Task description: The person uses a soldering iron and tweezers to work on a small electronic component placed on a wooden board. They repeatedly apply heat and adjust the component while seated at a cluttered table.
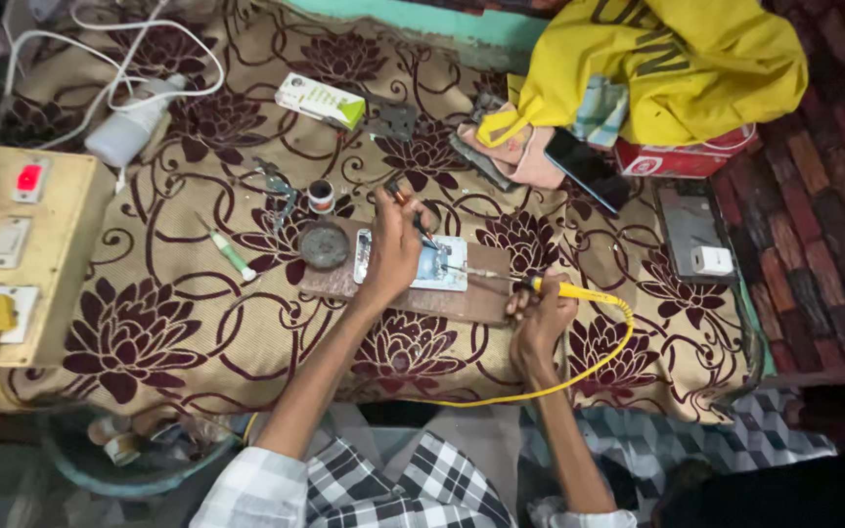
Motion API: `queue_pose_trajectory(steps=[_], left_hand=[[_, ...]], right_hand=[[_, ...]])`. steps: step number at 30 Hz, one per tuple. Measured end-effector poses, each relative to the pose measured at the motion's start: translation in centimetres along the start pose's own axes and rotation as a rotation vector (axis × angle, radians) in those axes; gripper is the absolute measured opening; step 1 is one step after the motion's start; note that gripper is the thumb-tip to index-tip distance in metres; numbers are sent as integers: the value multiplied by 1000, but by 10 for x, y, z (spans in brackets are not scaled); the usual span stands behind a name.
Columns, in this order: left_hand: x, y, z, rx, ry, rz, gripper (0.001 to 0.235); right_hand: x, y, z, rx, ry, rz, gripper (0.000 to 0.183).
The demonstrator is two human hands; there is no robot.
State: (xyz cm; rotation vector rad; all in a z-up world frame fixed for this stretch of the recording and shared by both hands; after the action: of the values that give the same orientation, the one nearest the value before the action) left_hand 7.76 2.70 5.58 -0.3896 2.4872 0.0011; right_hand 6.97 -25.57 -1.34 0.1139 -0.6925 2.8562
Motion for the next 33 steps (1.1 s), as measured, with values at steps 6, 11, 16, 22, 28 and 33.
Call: queue_pose_trajectory(steps=[6,11,16,22,28,33], left_hand=[[-1,2,-8,-33,-45,-1,9],[-1,4,-4,23,-56,-16,10],[-2,3,15,-17,77,-8,6],[0,6,4,24,-61,-12,21],[2,8,7,-48,46,-40,9],[-4,5,5,13,141,-27,9]], right_hand=[[10,-4,29,-15,-8,115,35],[45,34,118,-411,-57,275,23],[41,23,160,-284,110,361,31],[7,-31,180,-16,322,158,31],[47,-86,212,-110,450,218,32],[110,-83,219,-123,626,223,34]])
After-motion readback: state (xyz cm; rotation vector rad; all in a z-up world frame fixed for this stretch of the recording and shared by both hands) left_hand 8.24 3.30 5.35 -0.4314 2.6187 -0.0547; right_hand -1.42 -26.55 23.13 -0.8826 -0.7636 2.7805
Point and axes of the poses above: each hand's wrist, its own x-axis away from the middle knuckle, its own y-axis out of the back of the hand, z = x × y, the point moved 10 cm from there along -x, towards the middle knuckle, and after that the axes turned 9 degrees about -y, right-handed, at the moved point
